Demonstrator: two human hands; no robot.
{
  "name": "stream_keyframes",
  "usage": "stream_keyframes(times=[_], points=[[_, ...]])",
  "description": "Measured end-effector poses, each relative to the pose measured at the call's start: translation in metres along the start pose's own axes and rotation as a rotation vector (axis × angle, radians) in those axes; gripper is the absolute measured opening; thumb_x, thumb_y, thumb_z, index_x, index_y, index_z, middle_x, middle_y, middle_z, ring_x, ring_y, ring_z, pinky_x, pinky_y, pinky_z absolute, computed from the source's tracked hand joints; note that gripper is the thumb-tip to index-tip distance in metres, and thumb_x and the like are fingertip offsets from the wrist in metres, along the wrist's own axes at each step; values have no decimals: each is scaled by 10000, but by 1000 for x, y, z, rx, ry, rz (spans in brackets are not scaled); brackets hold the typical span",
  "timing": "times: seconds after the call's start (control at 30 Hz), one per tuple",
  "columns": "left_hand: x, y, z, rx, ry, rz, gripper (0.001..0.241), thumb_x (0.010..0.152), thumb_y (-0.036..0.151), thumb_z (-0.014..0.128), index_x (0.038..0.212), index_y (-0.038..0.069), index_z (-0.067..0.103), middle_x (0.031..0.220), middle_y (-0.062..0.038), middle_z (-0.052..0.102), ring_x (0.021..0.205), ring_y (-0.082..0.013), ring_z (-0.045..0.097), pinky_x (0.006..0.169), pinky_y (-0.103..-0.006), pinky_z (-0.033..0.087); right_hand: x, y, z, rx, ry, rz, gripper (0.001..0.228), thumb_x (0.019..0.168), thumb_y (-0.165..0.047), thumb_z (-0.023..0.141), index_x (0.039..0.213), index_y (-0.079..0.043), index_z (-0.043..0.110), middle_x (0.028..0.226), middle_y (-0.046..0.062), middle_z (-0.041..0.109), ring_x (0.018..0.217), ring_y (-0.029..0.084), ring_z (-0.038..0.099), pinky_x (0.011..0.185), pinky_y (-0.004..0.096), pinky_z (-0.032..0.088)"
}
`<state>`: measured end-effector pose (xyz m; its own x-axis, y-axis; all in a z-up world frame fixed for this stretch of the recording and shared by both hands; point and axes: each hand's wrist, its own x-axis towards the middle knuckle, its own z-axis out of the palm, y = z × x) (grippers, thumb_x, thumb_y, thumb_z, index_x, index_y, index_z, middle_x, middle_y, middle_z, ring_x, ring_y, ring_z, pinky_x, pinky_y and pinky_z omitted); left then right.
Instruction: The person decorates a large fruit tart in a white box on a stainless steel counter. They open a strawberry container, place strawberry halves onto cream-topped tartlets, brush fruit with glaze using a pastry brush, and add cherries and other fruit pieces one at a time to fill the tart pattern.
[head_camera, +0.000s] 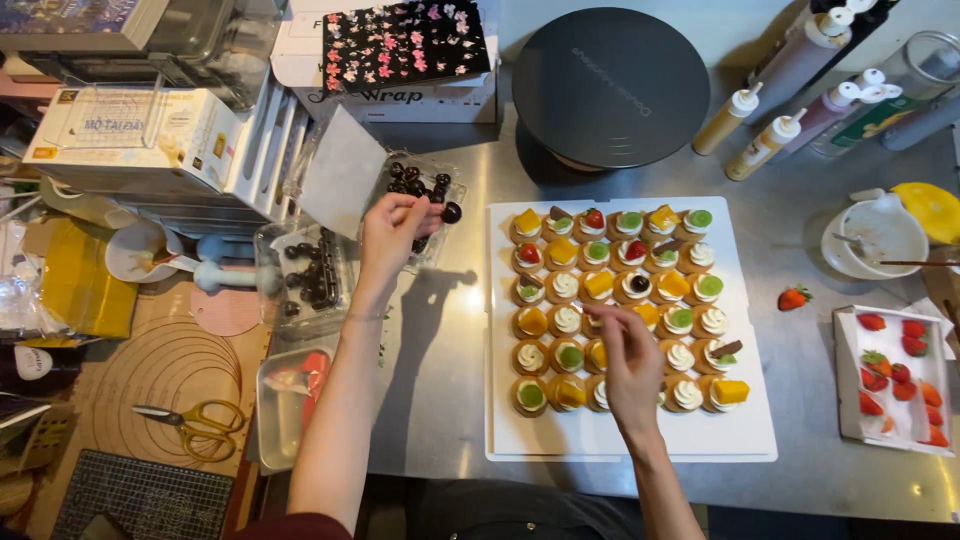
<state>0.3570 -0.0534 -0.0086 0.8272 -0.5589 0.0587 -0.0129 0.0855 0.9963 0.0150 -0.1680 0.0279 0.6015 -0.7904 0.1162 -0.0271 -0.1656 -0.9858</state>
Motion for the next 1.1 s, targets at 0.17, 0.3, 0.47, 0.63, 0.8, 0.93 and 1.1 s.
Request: stream_keyframes(times=[0.17, 0.3, 0.47, 0.63, 0.8, 0.93, 1.1], points=[[-93, 59, 75, -139, -204, -138, 156, 1019, 111, 620, 1046, -42, 623, 1001, -189, 768, 877, -220, 764, 815, -324, 649, 32, -55, 2, 227, -251, 59, 312, 1007, -134, 599, 1301, -28, 617, 1257, 84, 686, 1128, 140, 663, 918, 285, 567], [-150, 68, 132, -80, -322, -161, 142, 1004, 108, 615, 1039, -29, 613, 977, -185, 772, 865, -203, 779, 774, -319, 653, 30, -41, -30, 180, -380, 157, 370, 964, -111, 675, 1317, -5, 656, 1201, 85, 731, 1051, 148, 686, 875, 289, 558], [-230, 37, 205, -133, -175, -72, 236, 972, 65, 689, 1155, -20, 566, 1050, -141, 727, 972, -190, 725, 856, -310, 620, -5, -7, -95, 269, -328, 281, 317, 898, -50, 744, 1199, 42, 699, 1136, 114, 764, 1043, 161, 714, 916, 295, 575], [-306, -2, 266, -211, -43, 3, 494, 889, -5, 779, 1307, 0, 515, 1206, -115, 656, 1114, -177, 655, 933, -298, 576, -46, 48, -149, 398, -207, 410, 270, 870, -18, 770, 1122, 39, 694, 1128, 145, 753, 1043, 176, 711, 936, 298, 556], [-344, -19, 284, -193, 38, -91, 437, 825, -8, 818, 1228, -9, 649, 1214, -92, 690, 1060, -159, 695, 859, -282, 613, -67, 59, -172, 287, -198, 425, 240, 890, -30, 749, 1120, 38, 748, 1102, 136, 763, 1011, 164, 711, 936, 296, 555], [-360, -12, 284, -186, 91, -110, 359, 838, -8, 813, 1179, -12, 699, 1199, -88, 690, 1023, -150, 716, 859, -281, 615, -73, 49, -177, 216, -287, 368, 221, 923, -46, 724, 1124, 35, 769, 1092, 128, 774, 989, 153, 706, 924, 294, 559], [-370, -11, 282, -62, 121, -38, 345, 873, -18, 790, 1206, -9, 702, 1178, -87, 693, 1007, -143, 714, 839, -269, 595, -78, 50, -181, 142, -392, 350, 302, 917, -39, 708, 1213, 19, 722, 1098, 108, 751, 978, 137, 706, 882, 284, 582]])
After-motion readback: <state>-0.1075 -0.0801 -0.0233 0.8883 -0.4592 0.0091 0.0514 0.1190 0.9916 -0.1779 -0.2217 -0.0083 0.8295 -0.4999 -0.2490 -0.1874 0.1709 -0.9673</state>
